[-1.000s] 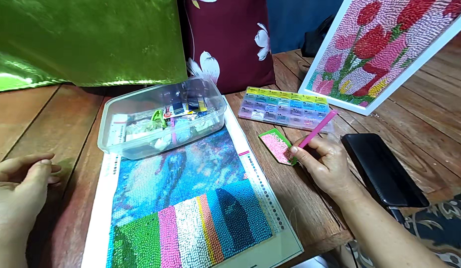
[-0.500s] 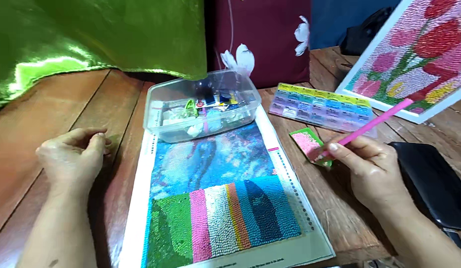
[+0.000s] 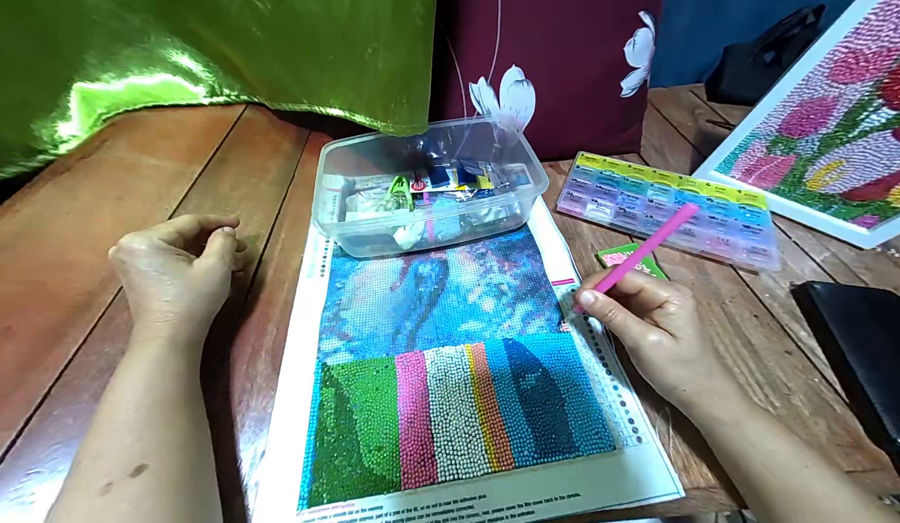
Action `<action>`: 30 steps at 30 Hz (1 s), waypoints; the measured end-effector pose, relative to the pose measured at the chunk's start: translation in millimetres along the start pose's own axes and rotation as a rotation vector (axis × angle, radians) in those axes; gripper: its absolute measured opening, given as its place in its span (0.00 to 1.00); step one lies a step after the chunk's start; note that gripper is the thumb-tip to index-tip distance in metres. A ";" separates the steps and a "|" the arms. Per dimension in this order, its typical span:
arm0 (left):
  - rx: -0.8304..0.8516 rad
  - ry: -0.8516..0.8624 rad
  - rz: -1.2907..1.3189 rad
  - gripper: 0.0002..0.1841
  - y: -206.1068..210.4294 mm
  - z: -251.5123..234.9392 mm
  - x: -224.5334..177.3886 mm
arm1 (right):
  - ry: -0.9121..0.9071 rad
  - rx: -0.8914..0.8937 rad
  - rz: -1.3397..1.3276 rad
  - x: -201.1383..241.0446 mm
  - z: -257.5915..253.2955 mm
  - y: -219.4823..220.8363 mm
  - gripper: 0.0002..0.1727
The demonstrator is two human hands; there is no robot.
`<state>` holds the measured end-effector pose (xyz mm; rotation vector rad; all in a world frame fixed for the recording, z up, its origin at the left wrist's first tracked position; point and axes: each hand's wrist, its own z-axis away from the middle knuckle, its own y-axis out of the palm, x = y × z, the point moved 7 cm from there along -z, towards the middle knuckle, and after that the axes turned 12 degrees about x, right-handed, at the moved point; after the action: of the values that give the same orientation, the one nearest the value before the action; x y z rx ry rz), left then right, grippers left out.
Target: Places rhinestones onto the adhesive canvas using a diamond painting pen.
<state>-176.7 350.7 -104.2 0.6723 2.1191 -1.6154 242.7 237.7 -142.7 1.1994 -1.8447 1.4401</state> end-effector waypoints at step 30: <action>0.000 -0.002 -0.017 0.17 0.2 -0.6 -0.7 | -0.103 0.039 0.178 4.3 0.2 6.8 0.10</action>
<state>-176.1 351.2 -103.8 0.6538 2.1293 -1.6247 234.8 236.5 -142.6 1.1726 -2.0460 1.5417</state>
